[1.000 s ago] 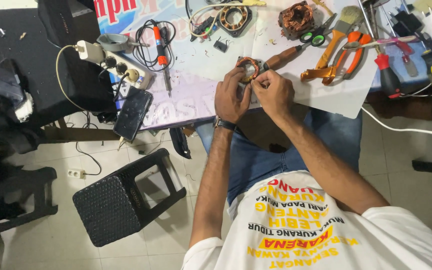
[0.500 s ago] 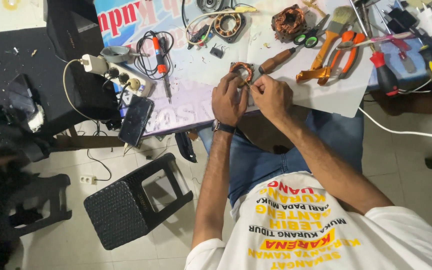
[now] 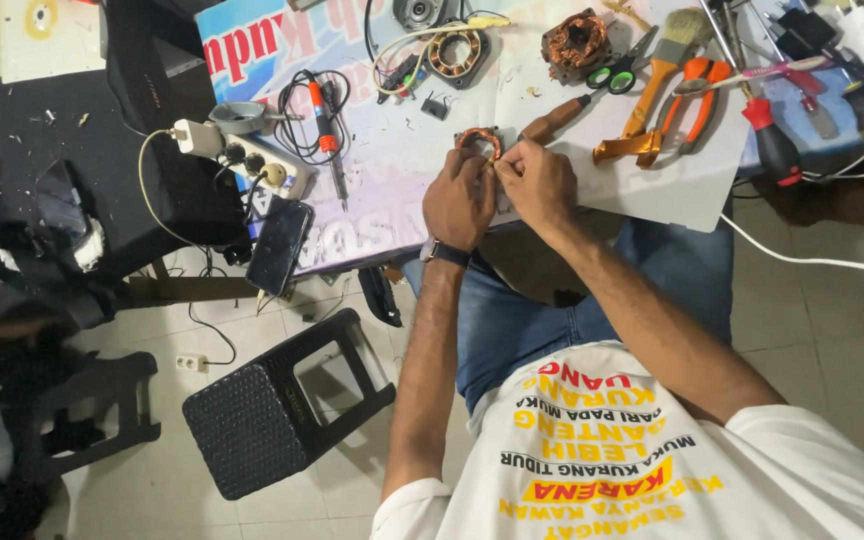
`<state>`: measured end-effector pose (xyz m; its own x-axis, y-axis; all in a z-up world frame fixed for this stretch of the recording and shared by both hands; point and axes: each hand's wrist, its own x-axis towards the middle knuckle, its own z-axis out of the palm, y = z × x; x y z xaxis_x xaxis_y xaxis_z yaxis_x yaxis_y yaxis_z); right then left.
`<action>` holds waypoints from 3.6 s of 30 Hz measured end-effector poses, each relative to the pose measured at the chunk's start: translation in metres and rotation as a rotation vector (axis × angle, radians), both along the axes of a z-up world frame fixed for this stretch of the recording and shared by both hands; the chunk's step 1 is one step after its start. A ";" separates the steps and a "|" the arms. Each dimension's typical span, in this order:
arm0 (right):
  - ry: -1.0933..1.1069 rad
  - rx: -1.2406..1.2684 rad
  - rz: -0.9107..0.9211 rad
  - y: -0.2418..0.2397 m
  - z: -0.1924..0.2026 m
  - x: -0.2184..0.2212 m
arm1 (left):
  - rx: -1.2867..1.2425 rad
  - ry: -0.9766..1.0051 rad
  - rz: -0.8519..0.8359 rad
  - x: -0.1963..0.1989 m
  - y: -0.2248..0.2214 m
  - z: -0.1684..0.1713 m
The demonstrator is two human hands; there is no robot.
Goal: Repairing a motor stator by manipulating and securing copper windings on a workbench using hands and a small tool.
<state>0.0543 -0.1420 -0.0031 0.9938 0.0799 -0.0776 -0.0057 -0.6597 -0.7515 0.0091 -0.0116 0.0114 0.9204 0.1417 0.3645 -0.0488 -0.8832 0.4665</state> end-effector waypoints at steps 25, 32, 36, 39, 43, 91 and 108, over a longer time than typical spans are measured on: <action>-0.427 -0.109 0.505 -0.009 0.026 0.037 | -0.478 -0.103 0.076 -0.009 -0.008 -0.013; -0.345 0.248 0.455 -0.021 0.051 0.048 | -0.500 -0.134 0.052 -0.008 -0.006 -0.010; 0.108 1.018 0.375 -0.039 0.115 0.030 | -0.431 -0.156 0.057 -0.008 -0.009 -0.011; 0.163 1.222 0.376 -0.045 0.101 0.026 | -0.411 -0.166 0.049 -0.008 -0.011 -0.011; 0.192 1.233 0.165 -0.050 0.073 0.024 | -0.403 -0.163 0.072 -0.007 -0.014 -0.012; 0.244 0.992 0.296 -0.050 0.022 0.002 | -0.591 -0.083 -0.095 -0.008 0.001 -0.004; 0.324 1.158 0.158 -0.052 0.019 -0.004 | -0.617 -0.089 -0.044 -0.006 -0.002 -0.005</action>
